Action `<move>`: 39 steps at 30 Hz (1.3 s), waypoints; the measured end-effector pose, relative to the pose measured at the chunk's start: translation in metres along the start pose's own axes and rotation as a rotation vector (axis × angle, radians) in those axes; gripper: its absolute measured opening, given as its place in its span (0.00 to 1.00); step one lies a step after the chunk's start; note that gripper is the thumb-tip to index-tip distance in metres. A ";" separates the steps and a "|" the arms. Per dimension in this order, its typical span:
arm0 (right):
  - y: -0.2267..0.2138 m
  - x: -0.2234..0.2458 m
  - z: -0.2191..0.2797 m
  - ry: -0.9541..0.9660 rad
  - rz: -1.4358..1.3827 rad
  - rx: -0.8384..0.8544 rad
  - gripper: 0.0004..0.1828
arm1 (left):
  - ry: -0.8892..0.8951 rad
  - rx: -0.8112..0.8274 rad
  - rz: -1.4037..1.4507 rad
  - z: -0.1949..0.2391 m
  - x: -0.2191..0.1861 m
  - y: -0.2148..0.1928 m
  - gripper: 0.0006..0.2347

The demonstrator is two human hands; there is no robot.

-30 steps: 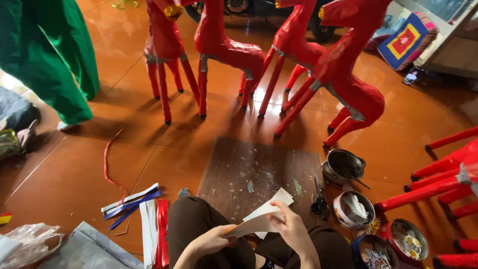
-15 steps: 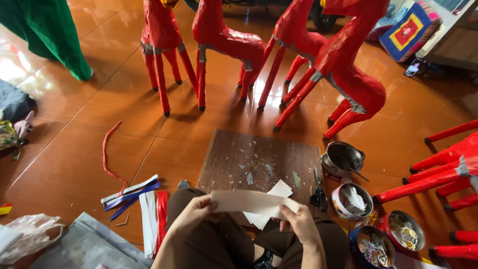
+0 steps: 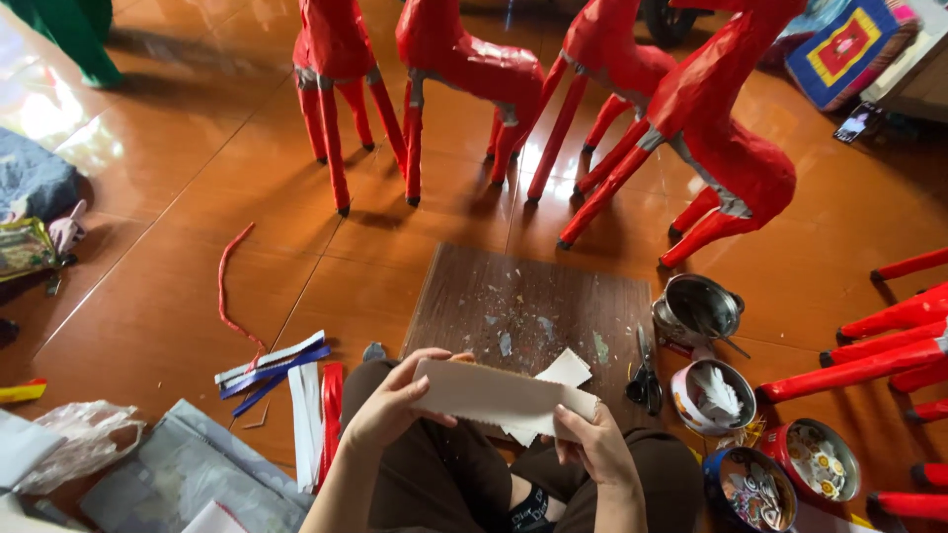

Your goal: Cutting strips of yellow paper with scissors and folding them for a craft project

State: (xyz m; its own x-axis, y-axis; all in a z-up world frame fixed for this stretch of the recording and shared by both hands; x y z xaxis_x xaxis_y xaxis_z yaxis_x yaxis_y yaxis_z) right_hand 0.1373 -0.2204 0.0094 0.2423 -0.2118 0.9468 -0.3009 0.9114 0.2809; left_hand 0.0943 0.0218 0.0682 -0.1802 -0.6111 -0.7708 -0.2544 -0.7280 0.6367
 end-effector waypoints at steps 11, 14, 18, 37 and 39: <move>-0.018 -0.022 -0.001 -0.109 -0.045 -0.159 0.06 | -0.016 -0.317 -0.067 -0.009 0.041 -0.065 0.20; -0.027 -0.033 -0.006 -0.112 0.005 -0.113 0.07 | -0.102 -0.367 -0.069 -0.007 0.065 -0.094 0.12; -0.036 -0.038 -0.007 -0.148 0.029 -0.159 0.10 | -0.164 -0.347 -0.198 0.003 0.040 -0.062 0.09; -0.031 -0.034 -0.010 -0.116 0.029 -0.214 0.07 | -0.031 -0.358 -0.225 -0.002 0.009 -0.033 0.29; -0.024 -0.024 -0.009 -0.110 0.032 -0.208 0.07 | -0.046 -0.391 -0.233 -0.003 0.032 -0.063 0.26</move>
State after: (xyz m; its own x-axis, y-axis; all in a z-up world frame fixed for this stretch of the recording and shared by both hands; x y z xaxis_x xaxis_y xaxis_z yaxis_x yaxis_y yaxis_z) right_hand 0.1469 -0.2334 -0.0215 0.1307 -0.2083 0.9693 -0.1076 0.9689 0.2228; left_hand 0.1075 0.0470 0.0037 -0.2054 -0.4093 -0.8890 0.0829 -0.9124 0.4009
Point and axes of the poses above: each hand's wrist, its own z-axis away from the middle knuckle, its own y-axis out of the palm, x = y × z, the point moved 9 cm from there along -z, towards the middle knuckle, and after that the axes turned 3 degrees about -y, right-handed, at the moved point
